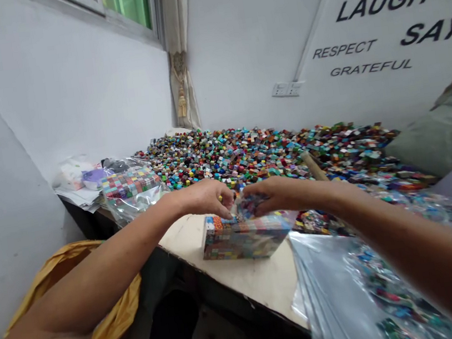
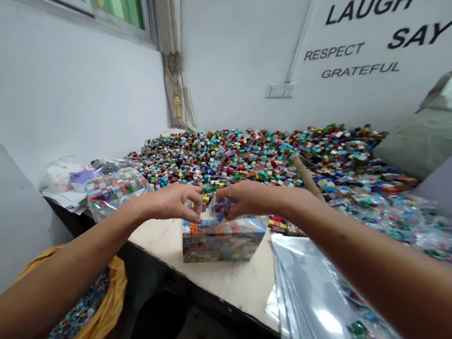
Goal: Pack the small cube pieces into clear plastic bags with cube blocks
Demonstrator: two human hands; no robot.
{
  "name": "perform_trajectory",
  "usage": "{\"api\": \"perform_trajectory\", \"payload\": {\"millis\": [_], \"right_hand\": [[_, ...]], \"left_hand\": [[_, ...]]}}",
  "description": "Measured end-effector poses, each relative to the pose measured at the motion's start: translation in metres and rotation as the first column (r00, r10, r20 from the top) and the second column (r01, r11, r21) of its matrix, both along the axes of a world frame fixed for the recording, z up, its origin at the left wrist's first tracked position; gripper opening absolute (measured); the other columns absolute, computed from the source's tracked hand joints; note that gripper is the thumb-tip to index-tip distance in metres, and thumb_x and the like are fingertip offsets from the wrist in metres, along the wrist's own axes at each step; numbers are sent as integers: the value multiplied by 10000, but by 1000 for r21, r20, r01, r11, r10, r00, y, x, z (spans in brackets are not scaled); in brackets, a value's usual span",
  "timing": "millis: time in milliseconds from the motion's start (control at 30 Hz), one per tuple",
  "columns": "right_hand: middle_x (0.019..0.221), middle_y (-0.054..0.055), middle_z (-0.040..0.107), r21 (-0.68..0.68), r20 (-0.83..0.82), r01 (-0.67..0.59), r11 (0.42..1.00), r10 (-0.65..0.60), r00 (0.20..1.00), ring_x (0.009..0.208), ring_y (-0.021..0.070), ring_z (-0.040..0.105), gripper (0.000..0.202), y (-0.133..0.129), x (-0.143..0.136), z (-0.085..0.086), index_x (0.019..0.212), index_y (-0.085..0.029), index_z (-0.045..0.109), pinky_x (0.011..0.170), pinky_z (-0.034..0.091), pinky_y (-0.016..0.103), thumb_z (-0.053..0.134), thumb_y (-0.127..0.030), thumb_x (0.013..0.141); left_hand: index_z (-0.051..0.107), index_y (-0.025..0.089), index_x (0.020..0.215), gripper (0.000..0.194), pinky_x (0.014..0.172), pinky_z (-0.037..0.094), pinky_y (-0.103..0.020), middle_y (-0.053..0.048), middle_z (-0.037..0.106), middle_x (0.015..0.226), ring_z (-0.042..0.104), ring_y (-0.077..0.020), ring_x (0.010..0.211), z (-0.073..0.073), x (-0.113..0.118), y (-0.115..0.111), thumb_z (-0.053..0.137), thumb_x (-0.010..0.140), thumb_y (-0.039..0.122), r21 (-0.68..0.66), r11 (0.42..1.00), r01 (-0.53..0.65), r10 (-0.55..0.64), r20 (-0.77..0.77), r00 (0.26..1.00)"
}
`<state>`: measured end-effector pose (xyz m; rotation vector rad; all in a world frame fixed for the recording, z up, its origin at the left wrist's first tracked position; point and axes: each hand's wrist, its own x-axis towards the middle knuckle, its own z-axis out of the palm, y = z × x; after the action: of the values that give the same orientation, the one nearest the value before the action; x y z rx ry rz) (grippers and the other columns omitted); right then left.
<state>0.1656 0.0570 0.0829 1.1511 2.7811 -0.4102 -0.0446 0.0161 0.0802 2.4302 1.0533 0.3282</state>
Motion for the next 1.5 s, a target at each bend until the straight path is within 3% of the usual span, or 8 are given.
{"api": "perform_trajectory", "payload": {"millis": [133, 267, 467, 700, 900, 1067, 1267, 1500], "right_hand": [[1005, 9, 697, -128, -143, -47, 991, 29, 989, 878, 188, 633, 355, 1, -16, -3, 1097, -234, 621, 739, 467, 245, 625, -245, 742], [1009, 26, 694, -165, -143, -27, 986, 3, 990, 891, 188, 629, 380, -2, -33, -4, 1099, -196, 621, 744, 469, 234, 633, -187, 719], [999, 29, 705, -106, -72, -22, 994, 14, 997, 843, 194, 637, 426, -8, -48, -26, 1158, -214, 626, 722, 475, 252, 625, -173, 734], [1067, 54, 682, 25, -108, -157, 987, 159, 981, 925, 222, 619, 400, -12, -49, -33, 1091, -231, 678, 817, 456, 295, 638, -136, 704], [958, 25, 702, -174, -350, -102, 979, 35, 936, 834, 188, 631, 374, -10, -43, -33, 1098, -203, 670, 743, 477, 271, 611, -201, 729], [877, 9, 706, -119, -399, -62, 991, 9, 917, 818, 175, 629, 223, -13, -48, -45, 840, -186, 703, 751, 459, 255, 594, -100, 666], [887, 15, 674, -197, -349, 1, 980, -71, 934, 773, 160, 601, 522, -13, -36, -36, 1169, -179, 597, 658, 447, 224, 621, -110, 652], [867, 9, 664, -9, -283, 35, 999, -36, 958, 776, 169, 591, 504, -17, -28, -37, 1141, -198, 589, 651, 406, 219, 632, -119, 645]], "left_hand": [[650, 187, 968, 310, 853, 420, -283, -38, 635, 1066, 574, -212, 1006, -20, -11, -10, 717, 669, 233, 24, 991, -135, 121, 304, 945], [339, 257, 1375, 957, 1049, 329, -399, -124, 403, 1423, 386, -289, 1313, -79, -23, -21, 834, 557, 306, -247, 936, -250, 351, 668, 657], [459, 184, 1231, 759, 972, 405, -369, -94, 579, 1208, 539, -262, 1130, -145, -7, -22, 824, 579, 318, -408, 904, -129, 411, 749, 519], [511, 178, 1098, 658, 835, 448, -322, -40, 628, 1013, 580, -237, 971, -142, 6, -18, 835, 556, 363, -394, 881, -261, 473, 743, 475], [536, 184, 1085, 585, 800, 441, -293, -25, 626, 983, 574, -207, 927, -135, 7, -18, 806, 596, 360, -371, 881, -292, 471, 734, 489], [521, 175, 957, 569, 672, 419, -232, 22, 589, 825, 547, -145, 761, -128, 10, -15, 842, 518, 339, -375, 870, -320, 492, 709, 506], [534, 174, 933, 551, 688, 424, -233, 16, 613, 843, 555, -148, 779, -126, 10, -13, 845, 512, 345, -358, 848, -390, 524, 675, 519], [585, 163, 946, 523, 727, 446, -261, -5, 644, 855, 582, -172, 805, -126, 11, -14, 835, 529, 354, -355, 846, -398, 529, 661, 533]]}}
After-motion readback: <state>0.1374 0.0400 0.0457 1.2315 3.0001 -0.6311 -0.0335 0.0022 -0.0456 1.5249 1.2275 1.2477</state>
